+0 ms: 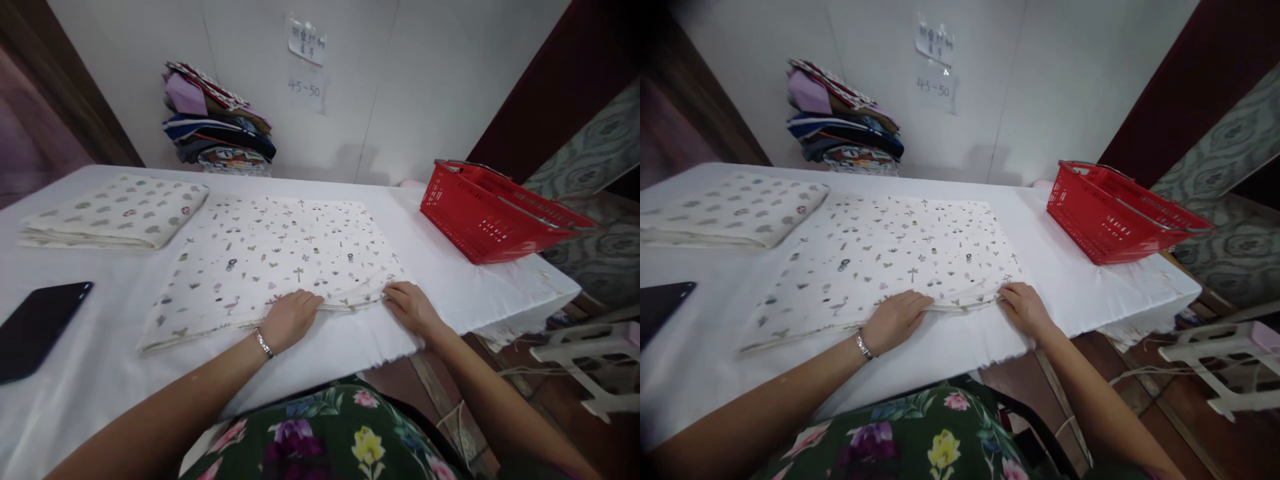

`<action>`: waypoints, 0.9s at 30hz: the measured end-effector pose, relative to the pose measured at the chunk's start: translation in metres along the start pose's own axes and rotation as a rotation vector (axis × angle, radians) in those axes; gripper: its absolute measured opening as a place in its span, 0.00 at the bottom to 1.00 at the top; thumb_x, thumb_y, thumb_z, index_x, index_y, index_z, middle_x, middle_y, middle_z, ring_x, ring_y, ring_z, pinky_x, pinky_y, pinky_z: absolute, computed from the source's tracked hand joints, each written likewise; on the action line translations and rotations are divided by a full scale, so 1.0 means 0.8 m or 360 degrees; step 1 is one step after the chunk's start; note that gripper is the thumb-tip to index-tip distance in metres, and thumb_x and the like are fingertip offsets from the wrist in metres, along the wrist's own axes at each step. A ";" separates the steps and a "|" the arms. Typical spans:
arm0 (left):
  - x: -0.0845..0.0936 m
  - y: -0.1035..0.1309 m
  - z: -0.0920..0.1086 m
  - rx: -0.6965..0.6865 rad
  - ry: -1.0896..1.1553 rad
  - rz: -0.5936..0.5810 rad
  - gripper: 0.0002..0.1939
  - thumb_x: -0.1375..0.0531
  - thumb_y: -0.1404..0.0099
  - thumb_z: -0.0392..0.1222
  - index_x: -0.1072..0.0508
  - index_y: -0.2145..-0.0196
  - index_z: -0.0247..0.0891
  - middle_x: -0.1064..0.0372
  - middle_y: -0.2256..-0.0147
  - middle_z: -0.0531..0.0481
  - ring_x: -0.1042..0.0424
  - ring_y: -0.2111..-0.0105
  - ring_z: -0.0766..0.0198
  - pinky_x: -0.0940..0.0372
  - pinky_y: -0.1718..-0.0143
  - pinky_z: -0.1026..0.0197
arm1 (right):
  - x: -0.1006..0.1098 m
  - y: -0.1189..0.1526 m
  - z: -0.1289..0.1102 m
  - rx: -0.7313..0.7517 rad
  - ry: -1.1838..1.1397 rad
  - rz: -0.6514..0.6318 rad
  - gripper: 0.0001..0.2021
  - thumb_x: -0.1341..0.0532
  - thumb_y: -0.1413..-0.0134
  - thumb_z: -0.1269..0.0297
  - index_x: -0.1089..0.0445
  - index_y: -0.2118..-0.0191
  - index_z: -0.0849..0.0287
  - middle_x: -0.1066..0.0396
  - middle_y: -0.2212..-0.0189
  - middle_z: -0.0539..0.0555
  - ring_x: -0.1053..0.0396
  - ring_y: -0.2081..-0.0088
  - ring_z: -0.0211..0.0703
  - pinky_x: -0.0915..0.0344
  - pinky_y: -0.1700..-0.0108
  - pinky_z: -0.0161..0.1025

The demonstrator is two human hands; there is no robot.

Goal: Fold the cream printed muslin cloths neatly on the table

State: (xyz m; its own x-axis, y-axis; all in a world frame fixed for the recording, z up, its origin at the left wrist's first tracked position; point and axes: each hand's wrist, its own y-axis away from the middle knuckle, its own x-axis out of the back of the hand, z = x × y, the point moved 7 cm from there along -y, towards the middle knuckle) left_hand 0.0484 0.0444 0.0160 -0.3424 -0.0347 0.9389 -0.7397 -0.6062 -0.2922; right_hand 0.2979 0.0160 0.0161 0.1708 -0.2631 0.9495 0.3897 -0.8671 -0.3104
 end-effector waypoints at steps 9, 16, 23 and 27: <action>-0.001 0.002 -0.012 0.0314 0.0259 0.0050 0.13 0.51 0.37 0.34 0.35 0.55 0.38 0.31 0.61 0.48 0.34 0.60 0.62 0.38 0.59 0.58 | -0.024 0.008 0.018 0.0204 0.0140 0.0109 0.16 0.48 0.46 0.69 0.32 0.52 0.58 0.31 0.55 0.59 0.34 0.54 0.49 0.36 0.54 0.47; 0.000 0.004 -0.006 0.0278 0.0127 0.0015 0.11 0.51 0.36 0.35 0.36 0.57 0.38 0.32 0.63 0.48 0.34 0.62 0.62 0.38 0.63 0.59 | -0.029 0.011 0.042 0.0104 0.0223 0.0247 0.20 0.50 0.53 0.72 0.28 0.56 0.52 0.28 0.58 0.56 0.30 0.58 0.50 0.31 0.58 0.48; -0.012 0.009 0.011 0.0020 -0.0201 -0.0075 0.09 0.49 0.40 0.32 0.37 0.60 0.38 0.34 0.66 0.49 0.36 0.65 0.61 0.42 0.65 0.59 | -0.032 0.027 0.053 0.0162 0.0223 0.0338 0.17 0.47 0.54 0.69 0.26 0.59 0.52 0.27 0.60 0.55 0.28 0.61 0.50 0.29 0.61 0.43; -0.003 0.016 0.010 0.0096 -0.0215 -0.0085 0.14 0.46 0.43 0.32 0.39 0.57 0.38 0.35 0.63 0.48 0.38 0.62 0.60 0.42 0.63 0.57 | -0.043 0.030 0.062 0.0121 0.0203 0.0304 0.18 0.47 0.55 0.68 0.27 0.58 0.48 0.27 0.60 0.54 0.28 0.61 0.50 0.28 0.61 0.43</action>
State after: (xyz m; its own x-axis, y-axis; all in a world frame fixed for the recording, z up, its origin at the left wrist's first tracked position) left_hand 0.0442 0.0306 0.0113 -0.2195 -0.1055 0.9699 -0.7171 -0.6566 -0.2337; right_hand 0.3463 0.0255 -0.0264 0.1339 -0.4750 0.8697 0.4289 -0.7634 -0.4830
